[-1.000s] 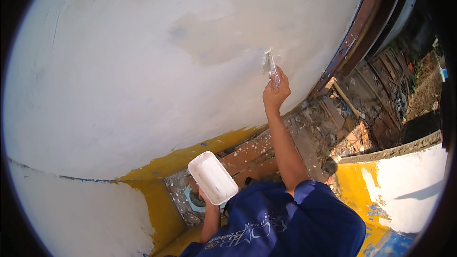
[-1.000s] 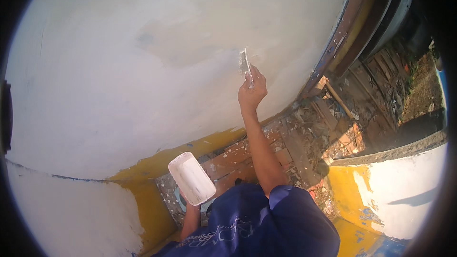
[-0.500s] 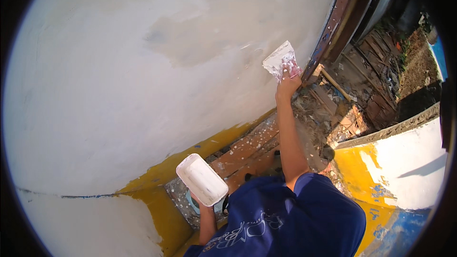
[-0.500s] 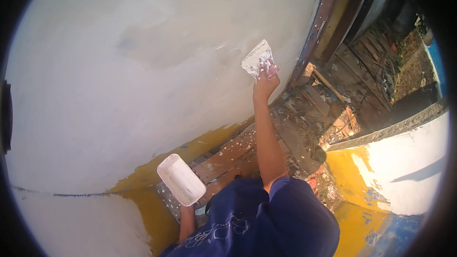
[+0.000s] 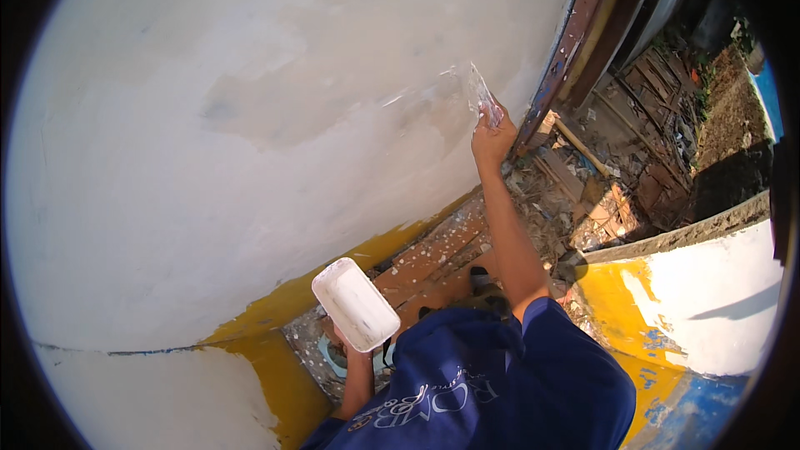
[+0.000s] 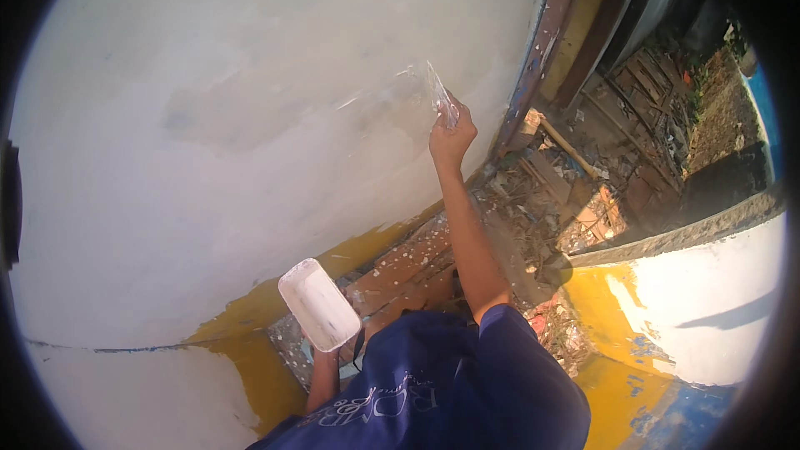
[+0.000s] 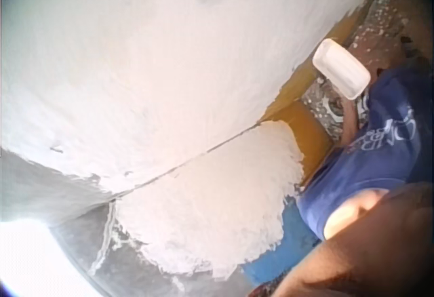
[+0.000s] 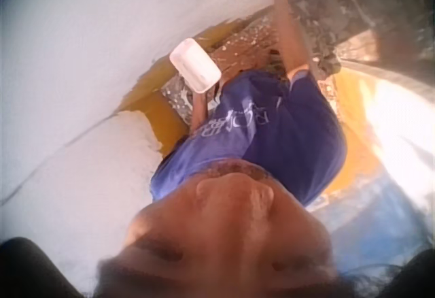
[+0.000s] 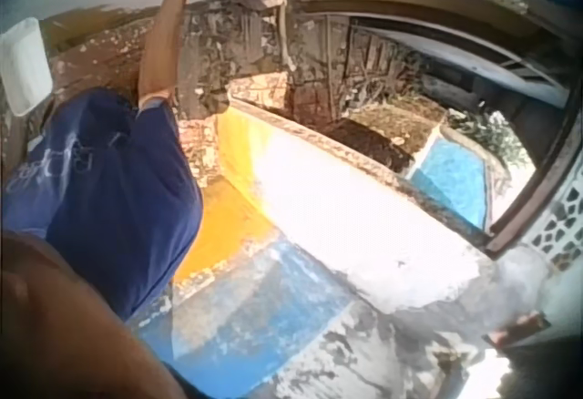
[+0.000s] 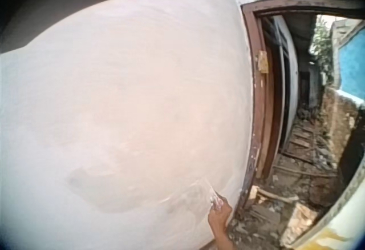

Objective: The person applies white plaster to a wall using a putty knife and then mixes more white powder with water in a small container.

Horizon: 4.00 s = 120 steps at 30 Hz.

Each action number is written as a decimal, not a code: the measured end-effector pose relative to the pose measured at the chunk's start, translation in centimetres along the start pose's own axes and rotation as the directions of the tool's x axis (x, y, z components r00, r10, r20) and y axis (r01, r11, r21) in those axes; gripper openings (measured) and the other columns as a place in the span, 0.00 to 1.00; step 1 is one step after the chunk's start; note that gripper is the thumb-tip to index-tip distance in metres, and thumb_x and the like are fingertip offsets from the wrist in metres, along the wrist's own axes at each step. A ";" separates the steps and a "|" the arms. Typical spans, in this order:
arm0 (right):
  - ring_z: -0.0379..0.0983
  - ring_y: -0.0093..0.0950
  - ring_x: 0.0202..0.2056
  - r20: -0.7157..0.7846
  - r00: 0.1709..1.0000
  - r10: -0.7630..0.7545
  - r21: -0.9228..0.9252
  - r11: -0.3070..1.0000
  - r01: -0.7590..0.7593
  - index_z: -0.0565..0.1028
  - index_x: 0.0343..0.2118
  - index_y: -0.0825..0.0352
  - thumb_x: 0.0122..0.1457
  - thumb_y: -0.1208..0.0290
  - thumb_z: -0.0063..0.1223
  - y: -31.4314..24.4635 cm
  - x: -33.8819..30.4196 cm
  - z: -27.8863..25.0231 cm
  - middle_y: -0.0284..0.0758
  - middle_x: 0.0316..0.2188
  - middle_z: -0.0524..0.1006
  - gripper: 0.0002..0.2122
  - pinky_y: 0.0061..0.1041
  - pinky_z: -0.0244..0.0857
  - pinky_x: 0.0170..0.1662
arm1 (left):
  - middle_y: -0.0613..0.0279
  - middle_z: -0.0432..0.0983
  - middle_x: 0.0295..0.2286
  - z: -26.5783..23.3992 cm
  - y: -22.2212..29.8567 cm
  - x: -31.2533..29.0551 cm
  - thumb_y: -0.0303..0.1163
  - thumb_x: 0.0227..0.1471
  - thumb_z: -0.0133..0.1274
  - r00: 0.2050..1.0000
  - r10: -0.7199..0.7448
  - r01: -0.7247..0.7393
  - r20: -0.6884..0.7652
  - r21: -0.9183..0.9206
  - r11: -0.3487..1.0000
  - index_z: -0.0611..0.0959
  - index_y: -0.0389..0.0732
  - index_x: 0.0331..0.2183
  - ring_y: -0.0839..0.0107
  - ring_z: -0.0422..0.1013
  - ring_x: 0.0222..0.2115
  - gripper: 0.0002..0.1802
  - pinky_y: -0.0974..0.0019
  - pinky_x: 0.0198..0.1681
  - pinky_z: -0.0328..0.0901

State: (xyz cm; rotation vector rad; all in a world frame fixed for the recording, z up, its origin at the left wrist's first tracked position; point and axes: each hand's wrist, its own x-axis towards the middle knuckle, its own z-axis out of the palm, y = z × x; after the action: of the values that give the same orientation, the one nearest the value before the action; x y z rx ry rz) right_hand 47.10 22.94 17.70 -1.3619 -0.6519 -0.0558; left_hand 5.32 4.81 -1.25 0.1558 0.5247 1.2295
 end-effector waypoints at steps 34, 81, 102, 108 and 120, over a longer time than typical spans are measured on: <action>0.77 0.33 0.42 0.045 0.991 -0.128 0.008 0.992 0.128 0.79 0.44 0.67 0.51 0.88 0.51 -0.9 8.7 -0.3 0.41 0.39 0.80 0.17 0.28 0.70 0.44 | 0.46 0.63 0.56 -1.9 -2.6 -0.1 0.62 0.41 0.60 0.990 -0.119 0.128 0.080 -0.111 0.986 0.63 0.45 0.61 0.47 0.63 0.55 0.52 0.36 0.57 0.59; 0.79 0.38 0.38 -0.081 0.994 -0.071 -0.114 0.992 0.061 0.79 0.44 0.70 0.54 0.85 0.51 3.8 7.6 -2.0 0.44 0.34 0.79 0.14 0.30 0.71 0.42 | 0.43 0.67 0.53 -3.1 -0.5 -2.9 0.64 0.48 0.50 0.999 -0.049 0.047 -0.015 -0.127 0.991 0.66 0.41 0.60 0.44 0.65 0.52 0.47 0.32 0.52 0.62; 0.72 0.42 0.42 -0.051 0.985 -0.165 -0.097 0.982 0.160 0.77 0.45 0.71 0.44 0.88 0.55 0.7 -7.8 3.7 0.42 0.39 0.79 0.21 0.36 0.67 0.46 | 0.46 0.68 0.52 -0.6 0.1 -3.8 0.65 0.48 0.51 0.993 -0.084 0.092 0.079 -0.102 0.991 0.68 0.44 0.59 0.47 0.66 0.52 0.45 0.39 0.54 0.62; 0.72 0.44 0.43 0.167 0.926 -0.337 -0.111 0.927 0.358 0.78 0.45 0.71 0.44 0.88 0.56 1.4 -17.4 5.1 0.41 0.39 0.78 0.21 0.37 0.68 0.47 | 0.41 0.65 0.55 -3.8 0.6 -4.8 0.63 0.45 0.55 0.989 -0.123 0.138 0.076 -0.227 0.964 0.61 0.46 0.62 0.43 0.66 0.53 0.50 0.31 0.53 0.62; 0.74 0.39 0.40 0.044 0.956 -0.289 -0.111 0.950 0.292 0.79 0.44 0.68 0.47 0.90 0.50 1.8 -4.1 2.7 0.40 0.39 0.80 0.20 0.33 0.69 0.43 | 0.41 0.65 0.55 -4.7 1.1 -5.8 0.64 0.42 0.57 0.981 -0.084 0.123 0.176 -0.222 0.967 0.61 0.43 0.62 0.42 0.68 0.52 0.54 0.34 0.53 0.63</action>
State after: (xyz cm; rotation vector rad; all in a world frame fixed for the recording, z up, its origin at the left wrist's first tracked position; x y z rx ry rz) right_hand 43.33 24.51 14.33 -1.3707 -0.8804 -0.3164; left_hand 0.82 -0.96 -3.15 0.0307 0.2385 1.1539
